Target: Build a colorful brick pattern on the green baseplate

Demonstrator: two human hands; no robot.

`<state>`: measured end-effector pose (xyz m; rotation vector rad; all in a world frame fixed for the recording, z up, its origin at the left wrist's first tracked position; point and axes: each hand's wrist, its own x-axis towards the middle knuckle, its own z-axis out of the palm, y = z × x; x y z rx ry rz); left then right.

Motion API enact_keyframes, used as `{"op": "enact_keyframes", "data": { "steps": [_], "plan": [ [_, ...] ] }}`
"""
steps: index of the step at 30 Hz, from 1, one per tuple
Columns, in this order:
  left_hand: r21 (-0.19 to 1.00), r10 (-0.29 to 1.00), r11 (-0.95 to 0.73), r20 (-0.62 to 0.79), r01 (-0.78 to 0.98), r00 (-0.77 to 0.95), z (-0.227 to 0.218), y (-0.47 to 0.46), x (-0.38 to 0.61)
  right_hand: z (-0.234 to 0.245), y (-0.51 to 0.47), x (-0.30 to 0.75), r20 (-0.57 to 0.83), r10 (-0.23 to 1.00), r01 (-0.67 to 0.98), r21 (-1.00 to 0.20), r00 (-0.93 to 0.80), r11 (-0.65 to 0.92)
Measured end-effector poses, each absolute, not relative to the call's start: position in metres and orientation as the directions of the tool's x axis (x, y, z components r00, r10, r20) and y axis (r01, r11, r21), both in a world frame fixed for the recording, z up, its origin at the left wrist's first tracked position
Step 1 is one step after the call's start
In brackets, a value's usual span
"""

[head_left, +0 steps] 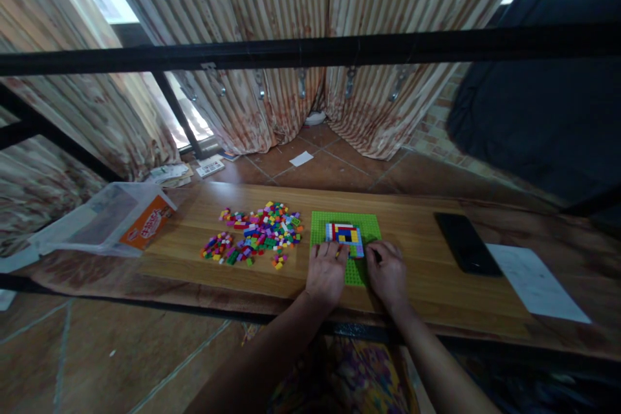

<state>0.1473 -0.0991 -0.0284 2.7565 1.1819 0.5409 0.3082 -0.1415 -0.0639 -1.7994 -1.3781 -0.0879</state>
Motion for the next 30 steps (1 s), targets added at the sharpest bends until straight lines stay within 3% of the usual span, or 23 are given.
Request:
{"op": "enact_keyframes", "data": {
  "steps": [8,14,21,30],
  "plan": [
    [0.363,0.755,-0.656,0.311,0.662,0.577,-0.01,-0.097,0.141,-0.072,-0.139,0.312,0.549,0.74,0.84,-0.54,0.388,-0.04],
    [0.504,0.819,-0.57,0.411,0.649,0.399,-0.013,-0.115,0.089,-0.076,-0.139,0.315,0.555,0.74,0.844,-0.535,0.381,-0.033],
    [0.521,0.898,-0.363,0.417,0.772,0.141,-0.044,-0.133,0.011,-0.077,-0.141,0.318,0.56,0.741,0.851,-0.524,0.37,-0.029],
    [0.511,0.912,-0.322,0.393,0.797,0.117,-0.04,-0.107,0.019,-0.081,-0.142,0.321,0.575,0.741,0.871,-0.491,0.347,-0.027]
  ]
}}
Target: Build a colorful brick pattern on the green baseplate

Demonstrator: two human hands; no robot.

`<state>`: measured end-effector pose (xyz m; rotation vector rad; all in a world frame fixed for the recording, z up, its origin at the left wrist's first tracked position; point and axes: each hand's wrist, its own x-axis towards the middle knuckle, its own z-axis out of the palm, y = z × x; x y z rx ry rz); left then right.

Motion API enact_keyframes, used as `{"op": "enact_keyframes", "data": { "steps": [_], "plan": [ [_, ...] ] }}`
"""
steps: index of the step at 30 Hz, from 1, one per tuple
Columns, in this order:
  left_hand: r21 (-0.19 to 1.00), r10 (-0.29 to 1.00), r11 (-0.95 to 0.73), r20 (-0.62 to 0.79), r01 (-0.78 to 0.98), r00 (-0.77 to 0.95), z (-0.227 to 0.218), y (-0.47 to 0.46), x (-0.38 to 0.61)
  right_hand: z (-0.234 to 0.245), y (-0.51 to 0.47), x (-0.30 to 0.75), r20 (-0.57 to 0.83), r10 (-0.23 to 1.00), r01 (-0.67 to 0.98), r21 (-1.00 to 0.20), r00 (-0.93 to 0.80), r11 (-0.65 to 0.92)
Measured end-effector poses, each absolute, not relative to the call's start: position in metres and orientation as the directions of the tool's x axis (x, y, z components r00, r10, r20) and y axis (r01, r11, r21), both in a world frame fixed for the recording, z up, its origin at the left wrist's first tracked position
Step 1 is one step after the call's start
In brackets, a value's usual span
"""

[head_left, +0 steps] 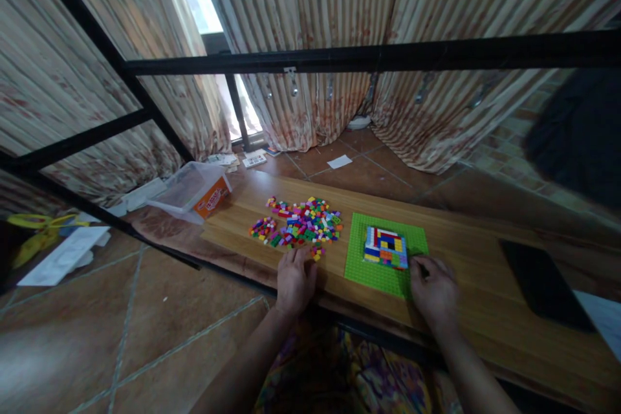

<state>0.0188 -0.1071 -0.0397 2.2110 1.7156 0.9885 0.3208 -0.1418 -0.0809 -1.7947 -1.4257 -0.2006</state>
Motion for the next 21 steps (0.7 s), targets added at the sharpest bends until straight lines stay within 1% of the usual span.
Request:
{"op": "enact_keyframes", "data": {
  "steps": [5,9,15,21],
  "plan": [
    [0.533,0.939,-0.308,0.301,0.788,0.163,-0.04,-0.097,0.022,-0.081,-0.142,0.321,0.57,0.742,0.877,-0.479,0.353,-0.049],
    [0.53,0.954,-0.267,0.262,0.805,0.144,-0.042,-0.092,0.019,-0.081,-0.142,0.322,0.579,0.744,0.888,-0.457,0.333,-0.042],
    [0.489,0.952,-0.225,0.295,0.843,0.083,-0.048,-0.084,0.014,-0.083,-0.143,0.325,0.583,0.746,0.902,-0.429,0.322,-0.054],
    [0.487,0.928,-0.256,0.365,0.835,0.071,-0.053,-0.076,0.013,-0.083,-0.144,0.326,0.591,0.741,0.906,-0.421,0.318,-0.054]
  ]
}}
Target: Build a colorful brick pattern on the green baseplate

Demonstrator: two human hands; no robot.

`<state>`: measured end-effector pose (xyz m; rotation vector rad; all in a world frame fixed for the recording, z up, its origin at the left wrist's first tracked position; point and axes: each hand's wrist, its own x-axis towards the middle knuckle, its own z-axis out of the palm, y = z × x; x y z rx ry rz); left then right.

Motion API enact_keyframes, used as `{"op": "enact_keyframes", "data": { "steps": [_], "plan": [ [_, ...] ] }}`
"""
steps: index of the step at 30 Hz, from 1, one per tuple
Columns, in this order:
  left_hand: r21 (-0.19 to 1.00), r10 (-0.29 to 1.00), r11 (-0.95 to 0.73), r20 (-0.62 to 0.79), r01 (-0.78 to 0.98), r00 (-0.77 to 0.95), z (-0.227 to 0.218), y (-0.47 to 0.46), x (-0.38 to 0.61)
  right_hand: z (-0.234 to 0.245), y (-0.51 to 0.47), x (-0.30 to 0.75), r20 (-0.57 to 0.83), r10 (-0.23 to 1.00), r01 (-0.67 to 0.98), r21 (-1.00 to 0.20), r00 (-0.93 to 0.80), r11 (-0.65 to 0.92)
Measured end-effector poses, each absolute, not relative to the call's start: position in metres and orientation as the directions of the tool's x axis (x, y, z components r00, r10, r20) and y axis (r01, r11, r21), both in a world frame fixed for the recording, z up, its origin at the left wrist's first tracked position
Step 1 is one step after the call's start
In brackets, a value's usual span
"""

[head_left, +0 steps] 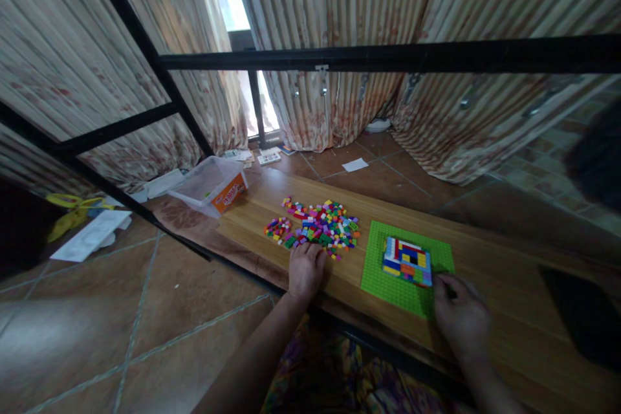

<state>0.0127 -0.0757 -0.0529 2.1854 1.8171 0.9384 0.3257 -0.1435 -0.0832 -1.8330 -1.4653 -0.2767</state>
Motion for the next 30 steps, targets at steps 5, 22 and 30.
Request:
{"op": "enact_keyframes", "data": {
  "steps": [5,22,30],
  "plan": [
    [0.499,0.922,-0.253,0.383,0.829,0.051,-0.057,-0.076,0.012,-0.082,-0.144,0.325,0.598,0.74,0.911,-0.411,0.307,-0.046],
    [0.351,0.898,-0.259,0.431,0.9,0.09,-0.061,-0.077,0.015,-0.079,-0.144,0.323,0.577,0.752,0.901,-0.431,0.318,-0.051],
    [0.29,0.921,-0.248,0.365,0.924,0.133,-0.047,-0.071,0.02,-0.082,-0.143,0.323,0.568,0.747,0.891,-0.449,0.347,-0.072]
  ]
}}
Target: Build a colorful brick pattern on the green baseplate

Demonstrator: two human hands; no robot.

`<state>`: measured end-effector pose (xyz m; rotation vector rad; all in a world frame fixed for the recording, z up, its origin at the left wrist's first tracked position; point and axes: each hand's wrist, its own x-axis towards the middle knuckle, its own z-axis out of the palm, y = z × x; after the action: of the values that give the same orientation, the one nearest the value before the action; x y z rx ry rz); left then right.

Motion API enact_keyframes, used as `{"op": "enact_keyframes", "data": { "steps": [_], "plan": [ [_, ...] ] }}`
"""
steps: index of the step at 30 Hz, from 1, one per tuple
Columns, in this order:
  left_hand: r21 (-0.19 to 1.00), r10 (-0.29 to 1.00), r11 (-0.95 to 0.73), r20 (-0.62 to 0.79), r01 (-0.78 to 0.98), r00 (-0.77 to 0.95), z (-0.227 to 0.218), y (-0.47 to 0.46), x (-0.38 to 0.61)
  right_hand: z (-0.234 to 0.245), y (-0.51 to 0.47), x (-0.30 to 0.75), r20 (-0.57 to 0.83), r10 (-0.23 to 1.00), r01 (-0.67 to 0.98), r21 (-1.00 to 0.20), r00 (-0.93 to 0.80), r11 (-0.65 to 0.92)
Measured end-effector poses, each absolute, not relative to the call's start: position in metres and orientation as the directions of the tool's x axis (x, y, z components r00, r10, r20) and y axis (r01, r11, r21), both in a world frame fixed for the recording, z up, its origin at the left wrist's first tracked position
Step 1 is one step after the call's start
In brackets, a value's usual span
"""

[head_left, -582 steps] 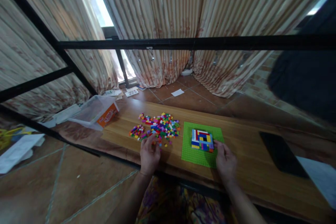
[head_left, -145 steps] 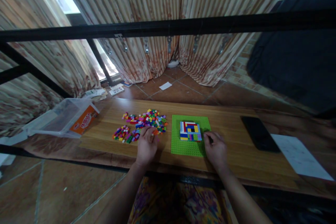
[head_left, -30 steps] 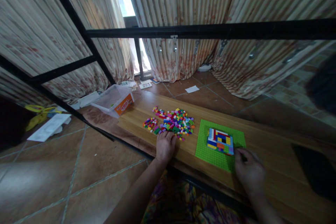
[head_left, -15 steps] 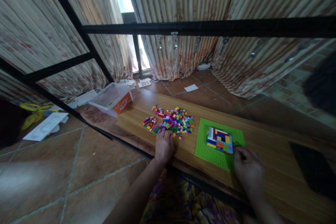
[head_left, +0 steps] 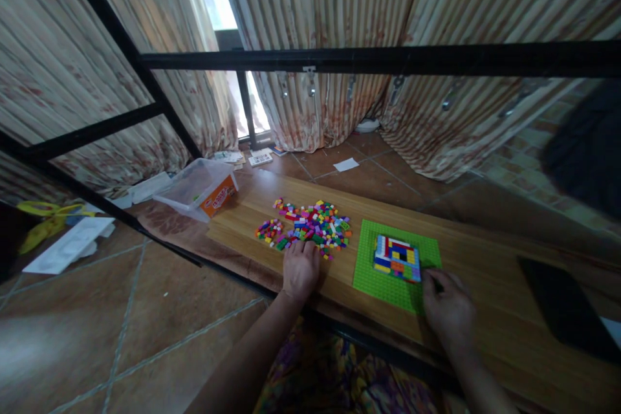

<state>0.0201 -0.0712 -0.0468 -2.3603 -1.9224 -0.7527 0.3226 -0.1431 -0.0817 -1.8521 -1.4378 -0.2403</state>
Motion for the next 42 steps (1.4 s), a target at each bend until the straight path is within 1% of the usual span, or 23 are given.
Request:
{"op": "enact_keyframes", "data": {
  "steps": [3,6,11,14,20,22,23,26,28,30,32,34,42],
  "plan": [
    [0.309,0.906,-0.298,0.389,0.903,0.166,-0.037,-0.063,0.027,-0.083,-0.142,0.323,0.567,0.745,0.886,-0.459,0.35,-0.068],
    [0.303,0.896,-0.34,0.393,0.89,0.209,-0.027,-0.047,0.036,-0.083,-0.142,0.323,0.56,0.747,0.877,-0.477,0.357,-0.061],
    [0.257,0.918,-0.334,0.309,0.907,0.25,-0.017,-0.014,0.047,-0.081,-0.142,0.321,0.567,0.745,0.879,-0.473,0.352,-0.055],
    [0.251,0.93,-0.33,0.254,0.91,0.267,-0.015,-0.002,0.05,-0.081,-0.142,0.32,0.573,0.741,0.883,-0.466,0.349,-0.056],
    [0.256,0.936,-0.313,0.247,0.915,0.251,-0.014,0.0,0.048,-0.08,-0.141,0.321,0.565,0.745,0.874,-0.483,0.354,-0.049],
    [0.301,0.933,-0.317,0.268,0.899,0.239,-0.013,-0.006,0.048,-0.079,-0.141,0.32,0.561,0.748,0.874,-0.484,0.355,-0.051],
    [0.348,0.932,-0.322,0.281,0.881,0.229,-0.013,-0.011,0.049,-0.078,-0.141,0.32,0.56,0.748,0.873,-0.485,0.355,-0.051],
    [0.569,0.934,-0.344,0.291,0.747,0.209,-0.013,-0.034,0.061,-0.075,-0.141,0.317,0.559,0.744,0.864,-0.501,0.366,-0.049],
    [0.717,0.939,-0.343,0.249,0.606,0.237,-0.015,-0.053,0.074,-0.074,-0.14,0.316,0.549,0.747,0.857,-0.512,0.375,-0.054],
    [0.807,0.944,-0.304,0.182,0.506,0.276,-0.018,-0.069,0.089,-0.072,-0.14,0.315,0.532,0.755,0.85,-0.522,0.383,-0.063],
    [0.843,0.942,-0.284,0.156,0.457,0.298,-0.022,-0.081,0.104,-0.071,-0.139,0.314,0.521,0.759,0.844,-0.532,0.391,-0.069],
    [0.852,0.937,-0.283,0.148,0.439,0.317,-0.023,-0.087,0.116,-0.07,-0.139,0.313,0.517,0.758,0.838,-0.541,0.399,-0.073],
    [0.82,0.908,-0.318,0.119,0.476,0.401,-0.022,-0.096,0.145,-0.061,-0.14,0.309,0.503,0.764,0.827,-0.558,0.405,-0.071]
  ]
}}
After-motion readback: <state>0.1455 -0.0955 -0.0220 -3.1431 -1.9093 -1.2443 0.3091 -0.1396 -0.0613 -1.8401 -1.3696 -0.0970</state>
